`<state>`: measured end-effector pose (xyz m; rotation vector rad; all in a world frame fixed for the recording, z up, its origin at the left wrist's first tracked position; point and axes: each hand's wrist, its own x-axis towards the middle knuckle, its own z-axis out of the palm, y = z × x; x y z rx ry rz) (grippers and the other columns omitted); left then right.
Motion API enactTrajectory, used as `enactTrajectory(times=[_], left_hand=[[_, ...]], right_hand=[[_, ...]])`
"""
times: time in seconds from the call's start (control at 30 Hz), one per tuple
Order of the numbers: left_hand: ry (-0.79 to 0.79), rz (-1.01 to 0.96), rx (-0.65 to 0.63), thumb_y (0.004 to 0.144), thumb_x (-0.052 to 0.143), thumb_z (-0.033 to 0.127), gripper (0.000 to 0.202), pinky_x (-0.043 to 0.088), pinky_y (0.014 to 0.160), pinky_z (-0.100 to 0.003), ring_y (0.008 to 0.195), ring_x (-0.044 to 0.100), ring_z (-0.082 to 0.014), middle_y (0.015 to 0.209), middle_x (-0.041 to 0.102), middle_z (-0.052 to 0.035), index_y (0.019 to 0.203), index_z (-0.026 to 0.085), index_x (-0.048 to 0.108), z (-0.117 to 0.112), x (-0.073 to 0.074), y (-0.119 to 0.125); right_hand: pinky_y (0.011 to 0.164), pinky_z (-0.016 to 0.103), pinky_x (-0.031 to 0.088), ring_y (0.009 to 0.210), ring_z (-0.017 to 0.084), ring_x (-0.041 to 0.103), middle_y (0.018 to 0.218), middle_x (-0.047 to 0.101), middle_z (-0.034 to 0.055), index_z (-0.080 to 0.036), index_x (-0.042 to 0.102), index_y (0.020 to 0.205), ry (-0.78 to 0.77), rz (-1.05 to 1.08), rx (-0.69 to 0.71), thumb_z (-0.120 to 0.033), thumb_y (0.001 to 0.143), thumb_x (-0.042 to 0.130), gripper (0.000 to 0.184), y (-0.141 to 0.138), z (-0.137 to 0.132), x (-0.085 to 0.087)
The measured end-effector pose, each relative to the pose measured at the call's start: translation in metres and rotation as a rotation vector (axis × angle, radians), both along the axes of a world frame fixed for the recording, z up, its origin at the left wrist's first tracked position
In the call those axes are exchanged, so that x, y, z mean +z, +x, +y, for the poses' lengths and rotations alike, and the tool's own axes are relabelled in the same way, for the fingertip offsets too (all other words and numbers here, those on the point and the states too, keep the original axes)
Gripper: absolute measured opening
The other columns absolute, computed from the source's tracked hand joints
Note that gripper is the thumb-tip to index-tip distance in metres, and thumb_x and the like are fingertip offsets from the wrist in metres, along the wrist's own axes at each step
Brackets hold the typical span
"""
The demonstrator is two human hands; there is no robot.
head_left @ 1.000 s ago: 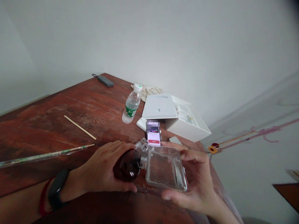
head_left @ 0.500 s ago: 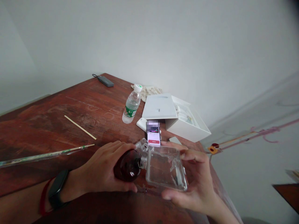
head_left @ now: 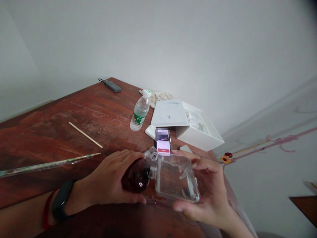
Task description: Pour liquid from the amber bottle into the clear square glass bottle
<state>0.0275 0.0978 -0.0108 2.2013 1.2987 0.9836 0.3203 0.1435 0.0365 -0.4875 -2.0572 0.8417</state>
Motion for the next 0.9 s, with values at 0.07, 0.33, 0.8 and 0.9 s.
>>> enactTrajectory(times=[0.07, 0.33, 0.8, 0.9], left_hand=[[0.001, 0.000, 0.000, 0.069, 0.096, 0.070, 0.089, 0.058, 0.101, -0.047, 0.112, 0.075, -0.0355, 0.127, 0.077, -0.0098, 0.135, 0.023, 0.060, -0.0001, -0.0004, 0.0002], [-0.013, 0.010, 0.010, 0.069, 0.095, 0.072, 0.089, 0.058, 0.103, -0.048, 0.114, 0.075, -0.0357, 0.129, 0.076, -0.0101, 0.137, 0.025, 0.062, 0.0003, 0.0004, 0.0006], [0.007, 0.000, -0.001, 0.070, 0.094, 0.072, 0.088, 0.058, 0.102, -0.047, 0.112, 0.075, -0.0347, 0.127, 0.076, -0.0090, 0.136, 0.023, 0.061, -0.0006, -0.0009, -0.0005], [0.011, 0.000, -0.006, 0.070, 0.094, 0.073, 0.089, 0.058, 0.099, -0.047, 0.111, 0.075, -0.0351, 0.127, 0.076, -0.0099, 0.135, 0.023, 0.059, 0.0001, -0.0012, -0.0004]], right_hand=[[0.110, 0.049, 0.063, 0.140, 0.035, 0.069, 0.152, 0.065, 0.0142, -0.031, 0.047, 0.137, 0.011, -0.002, 0.009, -0.029, 0.078, 0.101, 0.080, -0.0001, -0.0001, 0.0006], [0.111, 0.042, 0.062, 0.141, 0.032, 0.068, 0.151, 0.066, 0.0118, -0.032, 0.048, 0.136, 0.008, 0.004, 0.011, -0.030, 0.083, 0.098, 0.073, -0.0025, -0.0018, 0.0025], [0.112, 0.041, 0.061, 0.141, 0.032, 0.068, 0.152, 0.065, 0.0113, -0.031, 0.047, 0.137, 0.029, -0.023, -0.005, -0.032, 0.080, 0.099, 0.077, -0.0006, -0.0011, 0.0023], [0.115, 0.041, 0.058, 0.143, 0.031, 0.066, 0.153, 0.065, 0.0107, -0.032, 0.047, 0.138, 0.033, -0.034, -0.011, -0.031, 0.078, 0.101, 0.081, 0.0009, -0.0002, 0.0013]])
